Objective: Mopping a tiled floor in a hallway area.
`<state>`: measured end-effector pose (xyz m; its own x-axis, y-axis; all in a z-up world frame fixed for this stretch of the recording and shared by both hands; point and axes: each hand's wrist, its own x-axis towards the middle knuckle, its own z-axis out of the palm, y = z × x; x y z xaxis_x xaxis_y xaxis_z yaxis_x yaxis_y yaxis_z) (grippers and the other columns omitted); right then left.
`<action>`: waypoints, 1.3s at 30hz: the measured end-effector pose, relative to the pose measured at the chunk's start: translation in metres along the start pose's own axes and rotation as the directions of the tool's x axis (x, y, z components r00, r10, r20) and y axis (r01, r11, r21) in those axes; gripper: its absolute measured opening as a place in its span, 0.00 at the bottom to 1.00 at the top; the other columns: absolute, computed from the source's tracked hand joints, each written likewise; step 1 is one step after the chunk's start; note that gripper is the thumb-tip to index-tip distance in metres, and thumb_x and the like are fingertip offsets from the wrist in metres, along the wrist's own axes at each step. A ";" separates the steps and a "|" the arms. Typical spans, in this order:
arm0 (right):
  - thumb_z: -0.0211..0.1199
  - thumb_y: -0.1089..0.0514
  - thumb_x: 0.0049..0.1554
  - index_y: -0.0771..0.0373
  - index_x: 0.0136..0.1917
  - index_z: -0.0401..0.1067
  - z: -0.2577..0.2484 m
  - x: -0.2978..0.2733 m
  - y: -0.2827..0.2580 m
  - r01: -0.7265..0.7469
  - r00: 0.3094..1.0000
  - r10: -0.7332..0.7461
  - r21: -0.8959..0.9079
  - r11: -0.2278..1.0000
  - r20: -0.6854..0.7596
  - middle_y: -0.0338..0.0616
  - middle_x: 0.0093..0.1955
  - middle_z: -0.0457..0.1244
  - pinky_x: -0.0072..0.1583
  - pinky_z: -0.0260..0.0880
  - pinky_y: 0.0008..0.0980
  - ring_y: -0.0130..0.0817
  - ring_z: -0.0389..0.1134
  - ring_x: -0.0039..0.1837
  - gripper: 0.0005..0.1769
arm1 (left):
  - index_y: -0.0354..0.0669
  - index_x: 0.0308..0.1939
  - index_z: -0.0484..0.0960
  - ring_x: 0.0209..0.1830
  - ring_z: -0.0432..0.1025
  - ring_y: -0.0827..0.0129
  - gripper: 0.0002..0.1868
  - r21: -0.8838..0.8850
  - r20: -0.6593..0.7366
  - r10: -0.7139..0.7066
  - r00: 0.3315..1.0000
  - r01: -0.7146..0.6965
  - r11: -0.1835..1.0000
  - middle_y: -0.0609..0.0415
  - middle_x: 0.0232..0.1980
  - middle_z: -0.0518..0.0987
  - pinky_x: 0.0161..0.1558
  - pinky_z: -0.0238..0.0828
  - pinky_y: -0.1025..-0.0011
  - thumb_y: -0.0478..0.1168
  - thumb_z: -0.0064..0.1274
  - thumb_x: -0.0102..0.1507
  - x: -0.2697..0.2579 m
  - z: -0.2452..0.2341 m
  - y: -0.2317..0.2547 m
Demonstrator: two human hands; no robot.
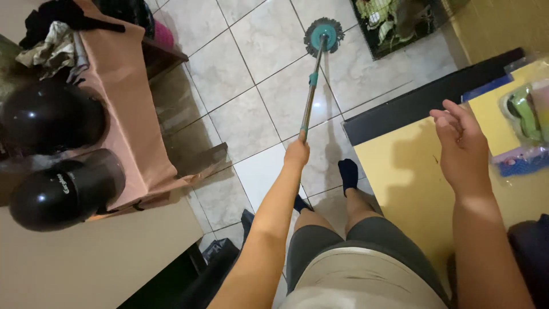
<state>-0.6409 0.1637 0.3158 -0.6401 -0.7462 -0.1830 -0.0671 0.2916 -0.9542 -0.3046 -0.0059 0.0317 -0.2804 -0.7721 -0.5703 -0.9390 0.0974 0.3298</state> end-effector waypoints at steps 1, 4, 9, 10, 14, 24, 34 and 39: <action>0.54 0.57 0.73 0.71 0.76 0.64 -0.003 0.000 -0.002 0.016 1.000 -0.016 -0.008 1.000 -0.015 0.47 0.66 0.66 0.68 0.64 0.24 0.26 0.66 0.65 0.23 | 0.60 0.73 0.66 0.45 0.77 0.39 0.27 0.019 -0.011 0.028 1.000 -0.027 0.999 0.35 0.46 0.83 0.49 0.73 0.46 0.47 0.44 0.67 -0.001 0.009 -0.006; 0.55 0.56 0.72 0.71 0.75 0.64 -0.012 -0.003 0.005 -0.011 0.999 0.010 -0.041 0.999 -0.036 0.47 0.65 0.67 0.66 0.65 0.25 0.27 0.66 0.64 0.23 | 0.63 0.76 0.61 0.43 0.77 0.37 0.31 0.014 0.106 0.011 0.994 -0.012 1.000 0.33 0.43 0.82 0.47 0.73 0.45 0.45 0.43 0.67 -0.076 -0.005 -0.019; 0.55 0.56 0.72 0.71 0.75 0.64 -0.017 -0.001 0.024 0.007 0.999 -0.005 0.030 1.000 -0.036 0.47 0.65 0.67 0.67 0.64 0.25 0.26 0.66 0.64 0.23 | 0.70 0.76 0.60 0.43 0.76 0.38 0.32 0.149 0.220 -0.027 0.975 -0.007 0.989 0.33 0.42 0.81 0.47 0.71 0.44 0.46 0.44 0.67 -0.190 -0.061 -0.067; 0.55 0.56 0.72 0.70 0.76 0.63 -0.019 -0.001 0.029 -0.009 0.999 0.011 0.062 0.998 -0.033 0.47 0.65 0.67 0.68 0.64 0.24 0.26 0.66 0.65 0.24 | 0.73 0.76 0.61 0.44 0.76 0.39 0.32 0.185 0.263 -0.069 0.962 0.020 0.983 0.33 0.42 0.81 0.48 0.71 0.45 0.46 0.44 0.67 -0.216 -0.078 -0.072; 0.55 0.57 0.71 0.71 0.75 0.64 -0.018 0.001 0.023 0.019 0.999 -0.017 0.061 0.998 -0.032 0.48 0.65 0.67 0.69 0.64 0.24 0.27 0.66 0.66 0.24 | 0.71 0.76 0.64 0.44 0.77 0.40 0.28 0.177 0.248 -0.063 0.967 0.018 0.984 0.32 0.42 0.81 0.49 0.71 0.46 0.47 0.41 0.70 -0.247 -0.067 -0.087; 0.56 0.58 0.70 0.69 0.75 0.64 -0.015 -0.013 0.035 -0.005 0.992 0.012 0.060 0.998 -0.123 0.46 0.64 0.67 0.66 0.65 0.24 0.25 0.66 0.63 0.23 | 0.73 0.74 0.65 0.47 0.77 0.40 0.28 0.118 0.123 -0.026 0.992 0.011 0.993 0.37 0.47 0.82 0.51 0.72 0.46 0.50 0.44 0.69 -0.061 -0.029 -0.036; 0.55 0.58 0.74 0.71 0.77 0.63 -0.016 -0.056 0.031 0.024 0.957 -0.046 -0.080 0.996 -0.287 0.49 0.65 0.67 0.69 0.65 0.26 0.29 0.67 0.65 0.22 | 0.65 0.76 0.61 0.42 0.76 0.37 0.34 0.112 0.160 0.273 0.949 -0.292 0.950 0.34 0.41 0.82 0.45 0.72 0.45 0.43 0.49 0.65 -0.072 -0.065 -0.149; 0.57 0.59 0.75 0.72 0.76 0.63 -0.024 -0.073 0.057 0.015 0.932 -0.038 -0.065 0.998 -0.360 0.51 0.65 0.66 0.69 0.65 0.29 0.31 0.67 0.66 0.21 | 0.81 0.76 0.54 0.41 0.76 0.38 0.36 0.299 0.341 0.157 0.927 -0.265 0.917 0.36 0.41 0.82 0.45 0.72 0.43 0.48 0.48 0.66 -0.125 -0.144 -0.227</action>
<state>-0.6161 0.2494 0.2808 -0.8694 -0.4916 -0.0493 -0.1268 0.3184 -0.9394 -0.0276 -0.0222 0.1365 -0.4749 -0.4859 -0.7337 -0.8461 0.4815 0.2288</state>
